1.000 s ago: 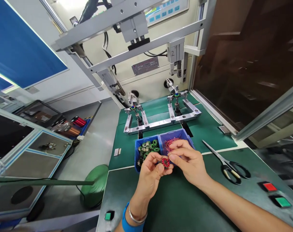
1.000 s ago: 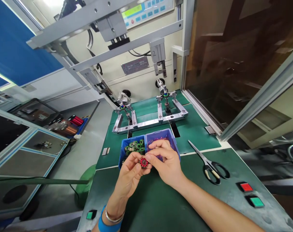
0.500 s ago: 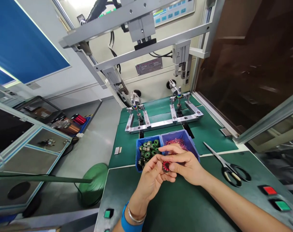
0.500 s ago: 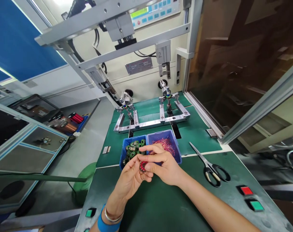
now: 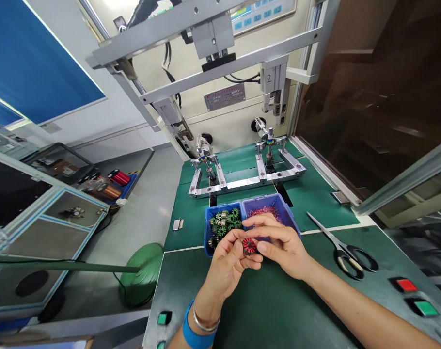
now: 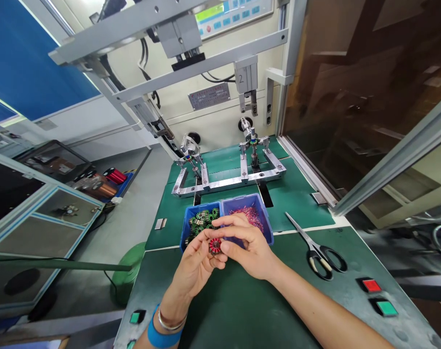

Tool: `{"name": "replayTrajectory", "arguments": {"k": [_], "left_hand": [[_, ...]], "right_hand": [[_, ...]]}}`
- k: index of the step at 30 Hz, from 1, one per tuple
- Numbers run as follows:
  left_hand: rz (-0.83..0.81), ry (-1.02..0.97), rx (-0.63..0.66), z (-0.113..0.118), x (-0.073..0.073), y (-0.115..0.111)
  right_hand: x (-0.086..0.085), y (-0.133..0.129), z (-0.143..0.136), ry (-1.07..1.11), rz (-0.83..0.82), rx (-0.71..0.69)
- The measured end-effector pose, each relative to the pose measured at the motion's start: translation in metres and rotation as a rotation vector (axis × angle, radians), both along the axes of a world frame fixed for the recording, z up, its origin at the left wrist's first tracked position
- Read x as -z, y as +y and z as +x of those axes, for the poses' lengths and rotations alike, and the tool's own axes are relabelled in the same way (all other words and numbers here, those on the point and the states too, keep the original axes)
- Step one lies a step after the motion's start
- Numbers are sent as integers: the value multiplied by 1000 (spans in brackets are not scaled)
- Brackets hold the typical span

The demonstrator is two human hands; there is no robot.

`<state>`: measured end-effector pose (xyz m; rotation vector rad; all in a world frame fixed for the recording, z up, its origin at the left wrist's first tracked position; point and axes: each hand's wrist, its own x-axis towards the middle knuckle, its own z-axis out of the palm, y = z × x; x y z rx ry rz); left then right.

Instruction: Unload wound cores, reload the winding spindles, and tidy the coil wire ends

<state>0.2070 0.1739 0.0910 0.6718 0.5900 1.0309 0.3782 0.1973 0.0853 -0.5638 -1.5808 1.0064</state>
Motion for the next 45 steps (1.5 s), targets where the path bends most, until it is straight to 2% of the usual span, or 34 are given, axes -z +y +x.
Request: {"name": "replayTrajectory", "arguments": {"k": [2,7,12,17,20,24,27,33,39,45], "left_hand": [[-14,13,-5,0,1,0],[13,48,-19,2,0,-1],[230,182,-180,4,1,-3],[397,380,-295,2,2,-7],[387,327,-223,1,1,-6],[232,162,-35,-1,3,-2],[125,169,52,-3,5,0],[136,317,134,-6,-5,-2],[195,456,141,-3,-11,-4],[216,441,124,-2,-12,-5]], "right_hand": [[1,0,0,-7,15,4],[3,-2,-4,7,38,143],[5,-6,-10,0,33,284],[4,-9,-12,-73,34,282],[2,-10,-10,-118,66,253],[-2,-10,-7,-171,104,206],[-4,-9,-3,-219,114,150],[-9,-5,5,-216,125,107],[-13,-3,7,-166,149,54],[-10,-4,4,-112,172,83]]}}
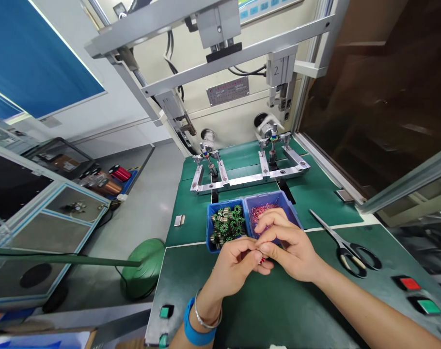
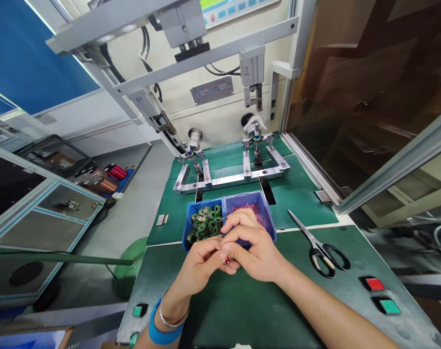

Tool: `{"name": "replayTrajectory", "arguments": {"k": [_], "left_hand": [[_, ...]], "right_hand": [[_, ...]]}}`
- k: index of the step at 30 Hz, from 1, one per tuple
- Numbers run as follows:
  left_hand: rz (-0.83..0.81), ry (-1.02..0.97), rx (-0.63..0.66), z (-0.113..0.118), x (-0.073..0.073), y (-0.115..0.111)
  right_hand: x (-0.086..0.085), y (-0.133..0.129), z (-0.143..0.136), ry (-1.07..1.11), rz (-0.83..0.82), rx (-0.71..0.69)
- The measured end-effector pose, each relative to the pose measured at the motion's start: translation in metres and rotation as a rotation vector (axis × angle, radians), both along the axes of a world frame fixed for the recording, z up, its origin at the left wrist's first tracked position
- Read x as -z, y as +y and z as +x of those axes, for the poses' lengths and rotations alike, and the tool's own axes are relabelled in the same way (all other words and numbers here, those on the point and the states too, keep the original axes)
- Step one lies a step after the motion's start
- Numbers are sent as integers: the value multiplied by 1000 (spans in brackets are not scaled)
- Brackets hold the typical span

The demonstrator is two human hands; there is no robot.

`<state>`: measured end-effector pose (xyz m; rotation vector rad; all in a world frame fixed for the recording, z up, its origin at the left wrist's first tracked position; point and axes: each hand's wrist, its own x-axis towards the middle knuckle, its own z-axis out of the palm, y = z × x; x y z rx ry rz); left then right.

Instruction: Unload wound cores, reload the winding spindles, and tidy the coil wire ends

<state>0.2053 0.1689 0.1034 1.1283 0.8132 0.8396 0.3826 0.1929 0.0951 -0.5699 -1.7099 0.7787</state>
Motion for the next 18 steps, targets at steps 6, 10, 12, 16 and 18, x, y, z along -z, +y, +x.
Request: {"name": "replayTrajectory", "arguments": {"k": [6,10,12,16,18], "left_hand": [[-30,-33,-60,2,3,0],[62,75,-65,4,4,0],[129,140,-66,5,4,-1],[98,114,-79,6,5,-1],[14,41,-93,6,7,-1]], "right_hand": [[2,1,-3,-31,-26,75],[-4,-3,-3,-21,23,134],[-6,-4,-3,-14,44,173],[-9,0,0,-25,42,208],[-14,4,7,-8,17,235]]}}
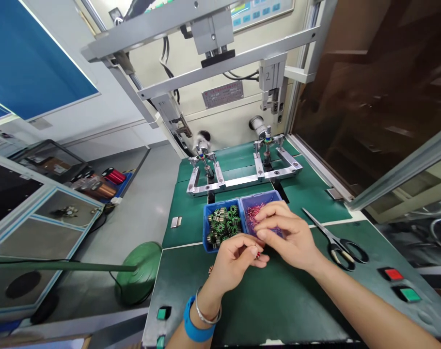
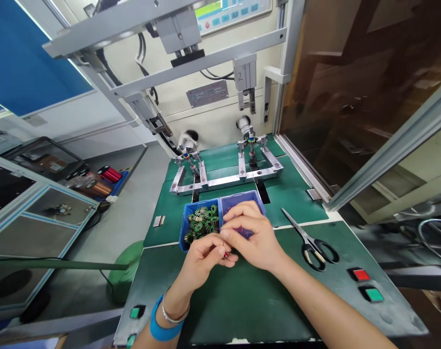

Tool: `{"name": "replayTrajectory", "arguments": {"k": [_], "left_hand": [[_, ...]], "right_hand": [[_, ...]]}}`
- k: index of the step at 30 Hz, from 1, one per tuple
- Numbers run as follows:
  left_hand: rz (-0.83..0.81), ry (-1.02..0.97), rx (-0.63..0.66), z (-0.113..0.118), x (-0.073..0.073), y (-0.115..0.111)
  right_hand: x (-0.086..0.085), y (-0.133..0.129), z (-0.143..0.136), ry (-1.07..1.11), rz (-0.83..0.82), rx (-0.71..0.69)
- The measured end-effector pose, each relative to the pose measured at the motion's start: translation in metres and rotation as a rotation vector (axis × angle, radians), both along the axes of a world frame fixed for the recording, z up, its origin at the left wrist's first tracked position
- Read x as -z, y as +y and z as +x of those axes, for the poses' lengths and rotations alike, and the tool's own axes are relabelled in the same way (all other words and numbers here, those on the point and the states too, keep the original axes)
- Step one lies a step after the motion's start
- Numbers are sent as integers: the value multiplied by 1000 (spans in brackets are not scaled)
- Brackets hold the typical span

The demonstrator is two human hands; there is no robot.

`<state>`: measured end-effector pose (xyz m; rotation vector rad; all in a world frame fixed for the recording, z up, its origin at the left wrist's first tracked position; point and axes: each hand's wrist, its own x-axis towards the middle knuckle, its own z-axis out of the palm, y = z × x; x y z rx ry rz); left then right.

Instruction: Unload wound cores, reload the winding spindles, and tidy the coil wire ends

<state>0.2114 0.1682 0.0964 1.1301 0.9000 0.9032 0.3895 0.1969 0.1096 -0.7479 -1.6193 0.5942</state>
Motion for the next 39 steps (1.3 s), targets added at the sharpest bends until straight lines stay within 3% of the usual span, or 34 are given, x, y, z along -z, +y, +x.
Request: {"name": "replayTrajectory", "arguments": {"k": [4,6,10,13,16,22,26,28,31,36,39], "left_hand": [[-82,-122,-44,0,1,2],[-96,-167,-76,0,-1,2],[-127,-214,-113,1,-6,2],[-146,-218,-126,2,-8,2],[-158,-223,-142,3,-9,1],[-155,-235,-197,5,-9,0],[-157,-256,-205,5,-12,-2],[-141,-255,-214,6,-14,-2],[-109,-241,-225,7,-17,-2],[-140,-204,-197,12,-19,3],[-175,-169,-161,15,-19,6]], "right_hand": [[-14,-4,30,71,-58,206],[-12,-16,51,13,-91,360],[25,-51,95,-430,-259,644],[63,-73,120,-763,-371,675],[82,-83,128,-882,-358,683],[81,-81,125,-933,-265,746],[81,-76,139,-762,-489,752],[75,-74,149,-534,-703,698],[52,-72,154,-171,-888,463],[4,-60,126,-50,-828,-90],[-12,-43,100,-87,-825,-295]]}}
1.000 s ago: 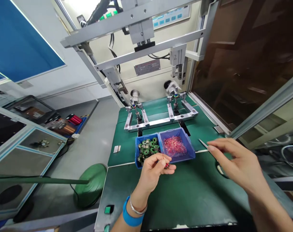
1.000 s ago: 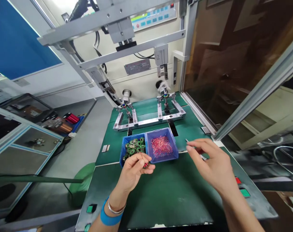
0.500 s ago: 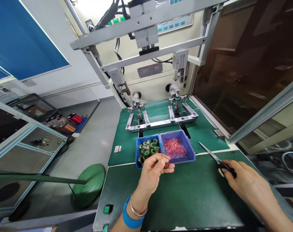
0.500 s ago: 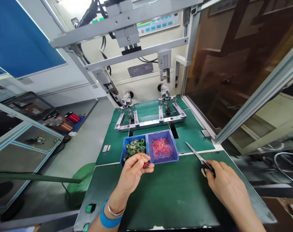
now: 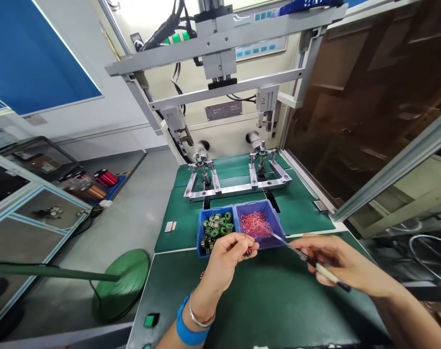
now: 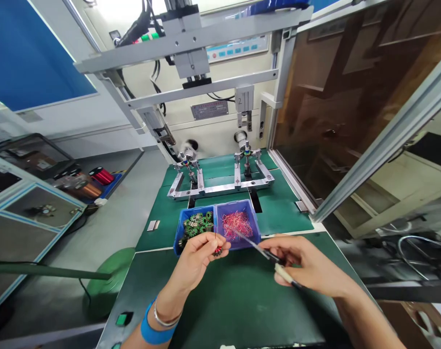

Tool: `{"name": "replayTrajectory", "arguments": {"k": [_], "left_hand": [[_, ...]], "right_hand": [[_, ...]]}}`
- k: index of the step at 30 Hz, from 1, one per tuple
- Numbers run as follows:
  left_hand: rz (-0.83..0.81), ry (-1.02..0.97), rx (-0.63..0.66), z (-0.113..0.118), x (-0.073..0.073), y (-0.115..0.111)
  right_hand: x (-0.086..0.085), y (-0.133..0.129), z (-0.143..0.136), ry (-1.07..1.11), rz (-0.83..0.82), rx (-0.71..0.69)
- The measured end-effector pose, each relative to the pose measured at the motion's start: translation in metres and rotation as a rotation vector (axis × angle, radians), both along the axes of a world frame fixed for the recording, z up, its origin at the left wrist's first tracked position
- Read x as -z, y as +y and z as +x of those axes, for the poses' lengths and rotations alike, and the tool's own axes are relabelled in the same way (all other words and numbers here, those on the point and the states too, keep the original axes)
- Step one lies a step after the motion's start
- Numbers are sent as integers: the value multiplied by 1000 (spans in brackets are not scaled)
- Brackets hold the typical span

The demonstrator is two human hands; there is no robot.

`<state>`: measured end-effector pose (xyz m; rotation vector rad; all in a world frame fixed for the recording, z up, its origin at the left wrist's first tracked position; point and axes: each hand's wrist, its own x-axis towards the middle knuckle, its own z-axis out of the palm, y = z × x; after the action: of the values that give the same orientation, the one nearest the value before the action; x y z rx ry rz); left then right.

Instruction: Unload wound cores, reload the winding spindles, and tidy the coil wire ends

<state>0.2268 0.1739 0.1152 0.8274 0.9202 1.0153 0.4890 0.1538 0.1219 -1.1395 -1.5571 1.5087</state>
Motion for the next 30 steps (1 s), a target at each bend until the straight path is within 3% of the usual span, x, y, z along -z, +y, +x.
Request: {"name": "replayTrajectory", "arguments": {"k": [6,30], "left_hand": [[-7,41,5,8,0,3],[-22,113,49,23,1,15]], "right_hand": [[-3,30,-26,64,-11,-227],[17,34,-16,54,-61,-196]]}}
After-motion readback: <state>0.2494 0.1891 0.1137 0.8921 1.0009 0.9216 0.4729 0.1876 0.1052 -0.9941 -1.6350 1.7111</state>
